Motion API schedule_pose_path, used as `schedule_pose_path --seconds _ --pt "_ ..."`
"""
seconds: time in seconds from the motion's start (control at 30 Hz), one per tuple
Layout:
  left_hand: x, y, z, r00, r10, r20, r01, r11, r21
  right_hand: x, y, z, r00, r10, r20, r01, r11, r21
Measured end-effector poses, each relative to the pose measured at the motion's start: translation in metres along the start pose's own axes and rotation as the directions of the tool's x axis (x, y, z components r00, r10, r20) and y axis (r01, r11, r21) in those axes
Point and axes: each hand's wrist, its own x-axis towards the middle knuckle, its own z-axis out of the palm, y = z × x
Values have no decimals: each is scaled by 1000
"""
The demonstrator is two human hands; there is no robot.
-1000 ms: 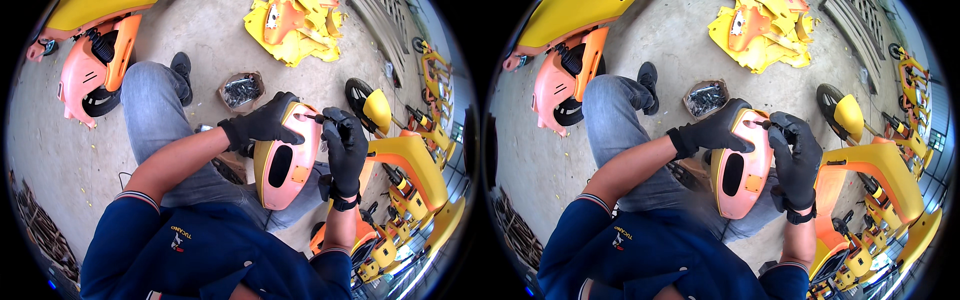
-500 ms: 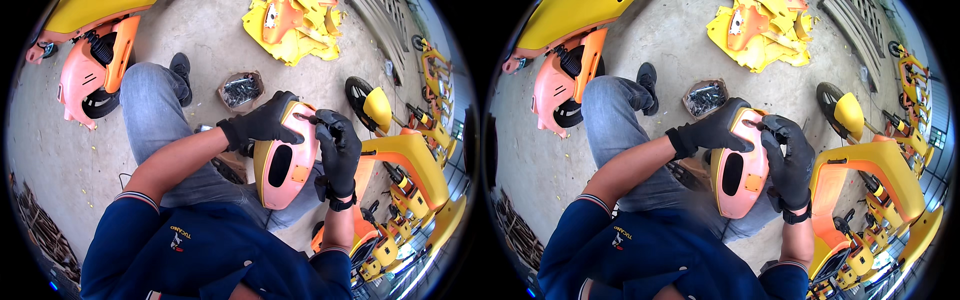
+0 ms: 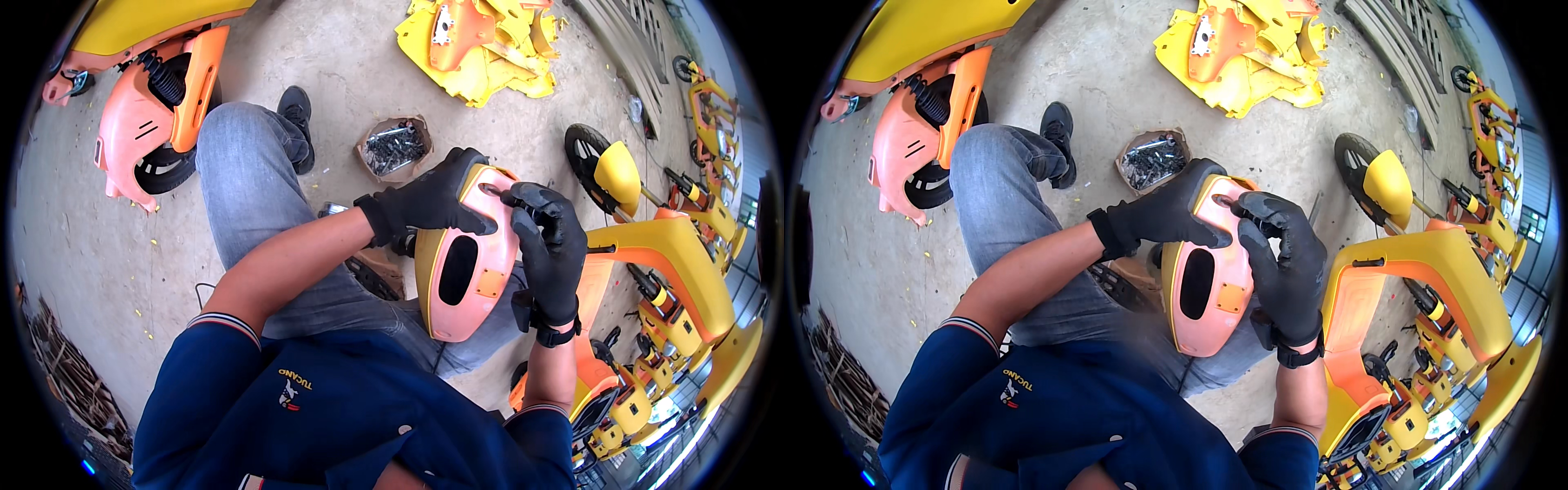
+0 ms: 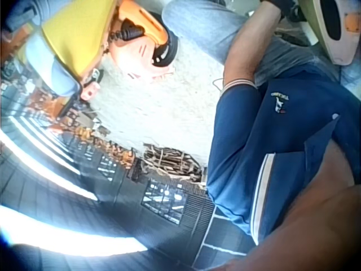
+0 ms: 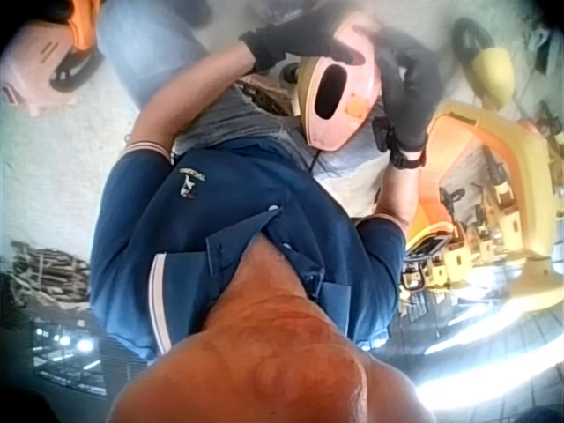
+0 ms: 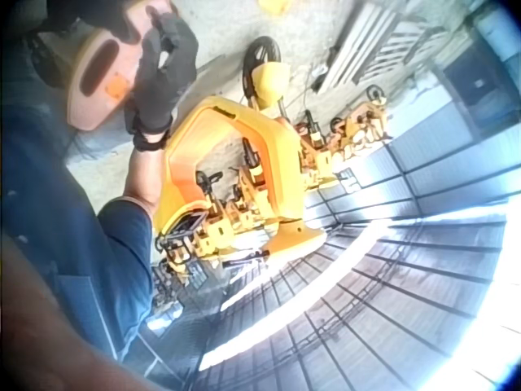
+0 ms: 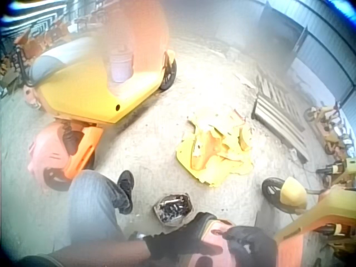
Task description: The person sits on the floor and assembles scooter body panels. They use a screwdriver to fasten screws into an orange plastic panel, then attach a yellow panel to it. The person continues to secure the components together using the screwdriver.
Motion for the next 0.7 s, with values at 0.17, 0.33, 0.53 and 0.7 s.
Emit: schedule_pose_path --seconds 0.17,0.33,0.53,0.7 --pt "3 -2 -4 989 131 74 -144 963 228 -2 -8 4 991 -123 49 131 972 -196" --pt "4 5 -2 996 59 60 -60 998 -1 -5 -13 11 973 -213 95 231 928 -292" --pt "0 0 -1 999 49 20 -49 999 16 -6 -13 13 953 -271 133 301 889 -346" --pt "0 -2 -1 996 92 8 -92 994 60 -5 -16 16 955 -254 154 293 892 -343"
